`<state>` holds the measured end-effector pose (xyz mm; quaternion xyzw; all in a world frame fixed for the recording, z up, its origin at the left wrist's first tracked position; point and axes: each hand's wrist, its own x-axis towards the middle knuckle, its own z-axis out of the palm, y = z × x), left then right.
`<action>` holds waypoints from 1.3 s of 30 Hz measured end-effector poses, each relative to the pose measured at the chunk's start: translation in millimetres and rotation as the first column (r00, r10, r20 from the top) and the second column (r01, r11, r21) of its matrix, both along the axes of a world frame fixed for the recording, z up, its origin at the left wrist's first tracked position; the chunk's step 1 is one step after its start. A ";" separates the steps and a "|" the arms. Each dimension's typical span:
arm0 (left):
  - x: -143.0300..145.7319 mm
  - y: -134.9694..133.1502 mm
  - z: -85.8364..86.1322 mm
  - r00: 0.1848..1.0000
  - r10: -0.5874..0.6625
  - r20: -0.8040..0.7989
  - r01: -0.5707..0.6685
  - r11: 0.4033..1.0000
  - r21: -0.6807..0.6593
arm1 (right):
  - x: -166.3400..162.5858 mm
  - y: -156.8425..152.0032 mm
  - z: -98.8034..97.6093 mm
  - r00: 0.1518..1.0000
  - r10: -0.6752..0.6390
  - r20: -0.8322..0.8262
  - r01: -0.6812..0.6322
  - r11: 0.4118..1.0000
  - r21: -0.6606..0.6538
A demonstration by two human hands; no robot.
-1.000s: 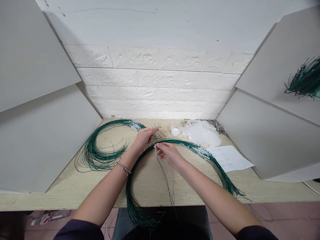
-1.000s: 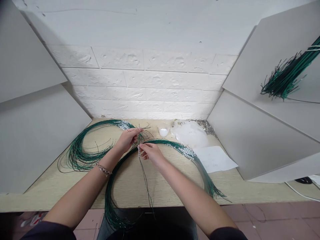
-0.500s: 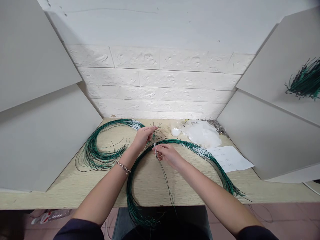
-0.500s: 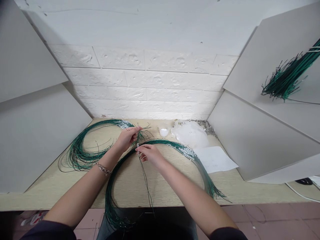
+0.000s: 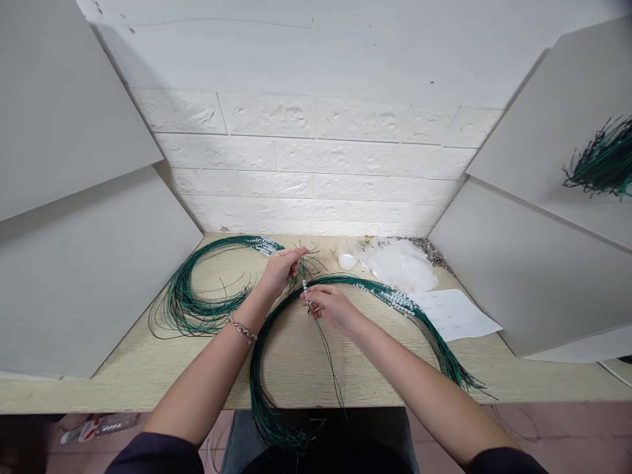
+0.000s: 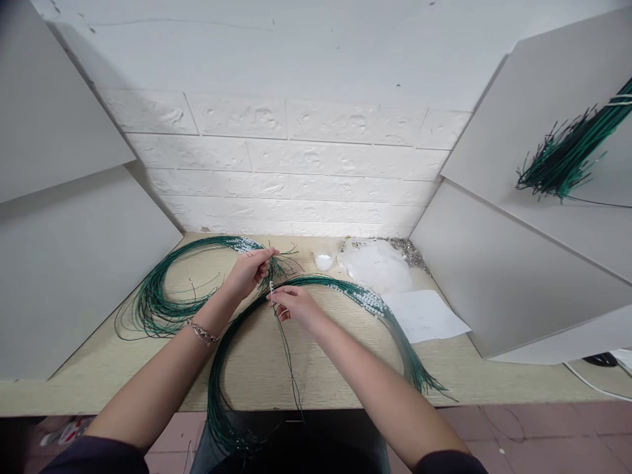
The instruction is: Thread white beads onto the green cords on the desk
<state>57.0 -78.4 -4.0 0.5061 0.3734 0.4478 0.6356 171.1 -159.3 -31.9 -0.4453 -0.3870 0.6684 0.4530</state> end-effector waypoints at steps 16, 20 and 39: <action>2.4 -8.2 8.3 1.000 0.006 -0.016 -0.005 0.999 0.045 | 2.6 3.5 -1.4 0.991 -0.083 0.108 0.071 0.991 0.111; 6.6 -18.1 13.3 0.989 -0.098 -0.110 0.111 0.986 0.128 | 9.7 2.7 8.0 0.964 -0.227 0.140 0.186 0.949 0.255; 20.1 -24.4 -6.5 0.917 -0.394 0.065 0.399 0.896 -0.192 | 35.9 10.3 17.0 0.925 -0.372 0.077 0.341 0.902 0.264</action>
